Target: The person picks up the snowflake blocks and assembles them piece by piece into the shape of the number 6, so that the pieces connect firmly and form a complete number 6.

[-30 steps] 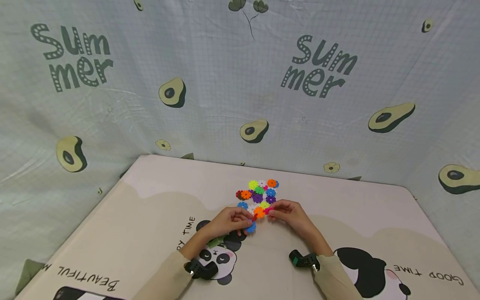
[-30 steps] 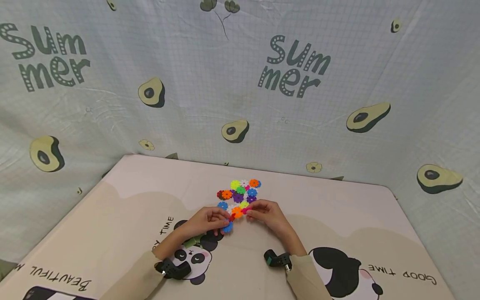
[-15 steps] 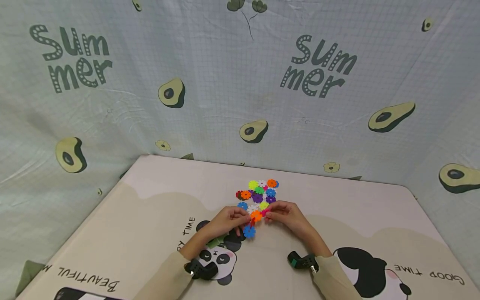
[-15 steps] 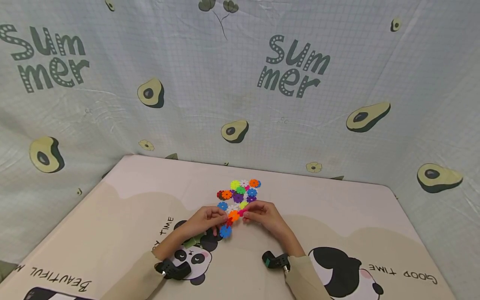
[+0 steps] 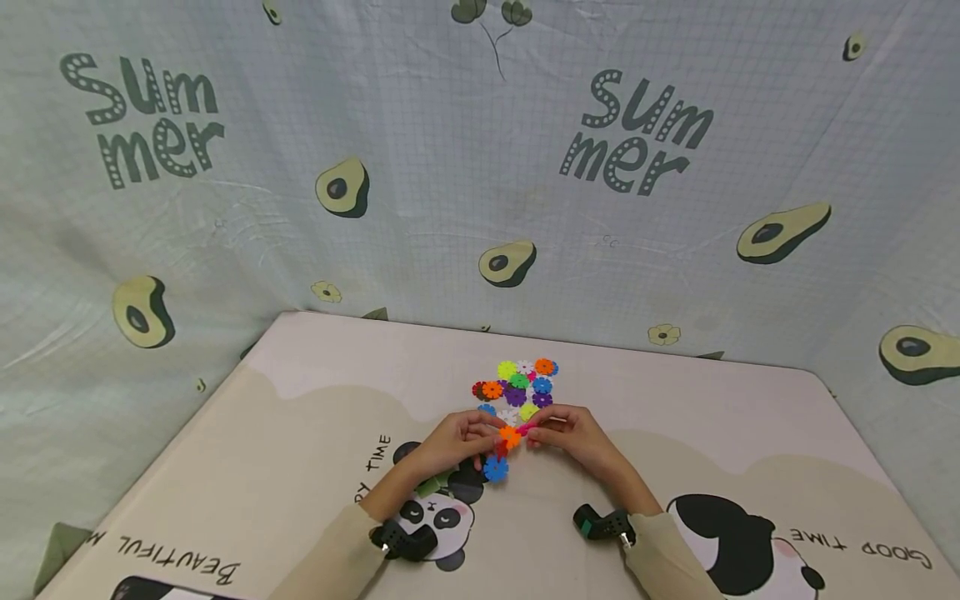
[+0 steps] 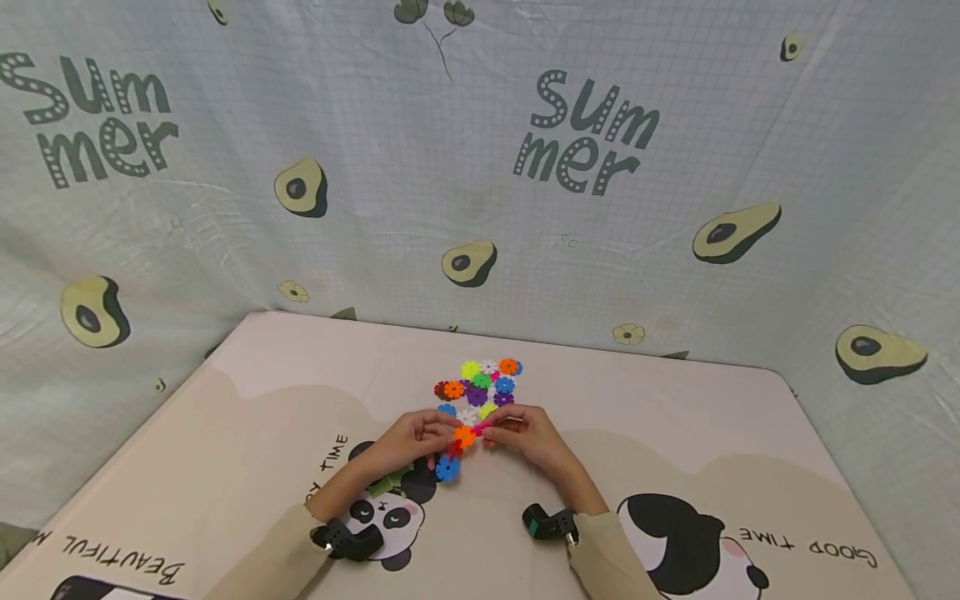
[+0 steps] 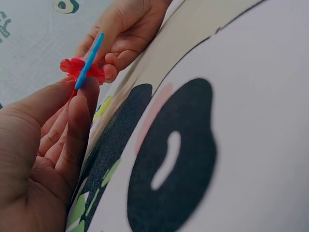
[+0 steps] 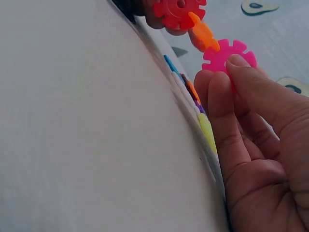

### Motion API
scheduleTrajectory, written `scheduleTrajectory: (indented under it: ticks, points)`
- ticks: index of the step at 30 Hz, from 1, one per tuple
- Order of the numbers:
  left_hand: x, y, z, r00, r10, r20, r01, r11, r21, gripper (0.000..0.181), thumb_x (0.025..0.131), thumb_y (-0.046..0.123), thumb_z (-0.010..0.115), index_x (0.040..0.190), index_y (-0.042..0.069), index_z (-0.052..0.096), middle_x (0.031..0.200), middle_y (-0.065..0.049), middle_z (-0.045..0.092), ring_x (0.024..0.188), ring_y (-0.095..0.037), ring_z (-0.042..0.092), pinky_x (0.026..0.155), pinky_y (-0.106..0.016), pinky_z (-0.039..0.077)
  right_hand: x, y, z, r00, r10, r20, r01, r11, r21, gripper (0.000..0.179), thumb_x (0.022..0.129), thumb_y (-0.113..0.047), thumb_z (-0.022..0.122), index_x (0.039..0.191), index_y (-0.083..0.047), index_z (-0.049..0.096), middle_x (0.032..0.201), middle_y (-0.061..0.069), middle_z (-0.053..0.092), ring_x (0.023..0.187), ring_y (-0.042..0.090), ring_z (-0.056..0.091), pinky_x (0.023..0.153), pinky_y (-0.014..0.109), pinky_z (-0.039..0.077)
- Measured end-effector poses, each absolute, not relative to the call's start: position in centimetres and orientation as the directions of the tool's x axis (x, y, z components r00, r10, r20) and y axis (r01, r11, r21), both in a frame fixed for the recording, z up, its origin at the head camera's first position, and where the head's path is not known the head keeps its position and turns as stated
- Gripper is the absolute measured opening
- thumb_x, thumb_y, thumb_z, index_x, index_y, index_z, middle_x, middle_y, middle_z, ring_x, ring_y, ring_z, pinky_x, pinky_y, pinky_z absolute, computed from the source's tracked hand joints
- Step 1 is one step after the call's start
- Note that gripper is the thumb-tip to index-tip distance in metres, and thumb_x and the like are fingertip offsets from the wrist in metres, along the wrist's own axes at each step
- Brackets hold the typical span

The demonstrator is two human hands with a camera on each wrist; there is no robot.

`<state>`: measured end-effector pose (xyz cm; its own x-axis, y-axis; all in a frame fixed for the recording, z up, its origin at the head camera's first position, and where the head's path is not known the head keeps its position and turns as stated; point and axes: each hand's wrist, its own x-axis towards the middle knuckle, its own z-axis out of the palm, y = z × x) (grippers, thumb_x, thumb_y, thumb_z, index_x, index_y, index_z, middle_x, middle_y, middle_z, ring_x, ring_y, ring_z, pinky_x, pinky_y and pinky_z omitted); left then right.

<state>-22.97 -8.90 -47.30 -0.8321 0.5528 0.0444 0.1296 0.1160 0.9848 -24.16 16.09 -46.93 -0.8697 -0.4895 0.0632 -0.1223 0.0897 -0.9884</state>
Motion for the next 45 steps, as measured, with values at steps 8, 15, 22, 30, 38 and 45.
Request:
scheduleTrajectory:
  ticks: [8,15,22,30,38,45]
  points:
    - [-22.91,-8.99,-47.33,-0.84,0.541,0.044,0.128,0.119,0.985,0.029,0.095,0.004,0.06,0.119,-0.012,0.058,0.094,-0.021,0.069,0.06,-0.009,0.058,0.058,-0.018,0.051,-24.23,15.86,-47.12,-0.861,-0.501,0.086,-0.161,0.108,-0.981,0.021,0.088,-0.008,0.071,0.101,0.008,0.067,0.094,0.016,0.071,0.08,0.016,0.07,0.078,0.027,0.055]
    - [-23.07,-8.99,-47.32,-0.836,0.546,0.053,0.142,0.123,0.982,0.027,0.094,0.0,0.06,0.117,-0.013,0.059,0.093,-0.022,0.07,0.063,-0.008,0.061,0.06,-0.018,0.052,-24.37,15.84,-47.34,-0.824,-0.542,0.163,-0.234,0.063,-0.97,0.016,0.088,-0.003,0.07,0.095,0.011,0.068,0.09,0.01,0.069,0.077,0.014,0.069,0.074,0.027,0.056]
    - [-23.21,-9.07,-47.42,-0.818,0.571,0.062,0.162,0.126,0.979,0.023,0.093,-0.003,0.06,0.114,-0.014,0.06,0.09,-0.021,0.069,0.063,-0.008,0.062,0.061,-0.02,0.053,-24.22,15.67,-47.16,-0.821,-0.543,0.175,-0.275,0.107,-0.955,0.015,0.086,-0.005,0.072,0.093,0.008,0.071,0.091,0.008,0.07,0.077,0.013,0.066,0.074,0.025,0.055]
    - [-23.16,-8.95,-47.34,-0.82,0.57,0.054,0.153,0.128,0.98,0.025,0.093,-0.001,0.062,0.114,-0.014,0.06,0.09,-0.02,0.069,0.065,-0.009,0.063,0.062,-0.021,0.054,-24.14,15.44,-47.05,-0.849,-0.511,0.132,-0.244,0.157,-0.957,0.014,0.087,-0.008,0.073,0.095,0.004,0.071,0.09,0.012,0.07,0.076,0.014,0.065,0.073,0.025,0.055]
    - [-23.18,-8.97,-47.1,-0.792,0.61,0.031,0.187,0.195,0.963,0.03,0.096,0.005,0.058,0.123,-0.009,0.059,0.086,-0.012,0.067,0.063,-0.009,0.058,0.061,-0.019,0.051,-24.09,15.39,-47.0,-0.857,-0.509,0.085,-0.206,0.185,-0.961,0.018,0.088,-0.011,0.072,0.1,0.002,0.071,0.094,0.015,0.07,0.08,0.017,0.066,0.076,0.025,0.055]
    - [-23.05,-8.86,-47.08,-0.794,0.608,0.026,0.181,0.195,0.964,0.029,0.097,0.006,0.057,0.121,-0.01,0.058,0.084,-0.012,0.067,0.062,-0.009,0.057,0.056,-0.017,0.048,-24.16,15.4,-47.34,-0.869,-0.488,0.085,-0.204,0.196,-0.959,0.025,0.088,-0.014,0.073,0.107,0.002,0.069,0.099,0.013,0.07,0.083,0.015,0.067,0.077,0.025,0.055]
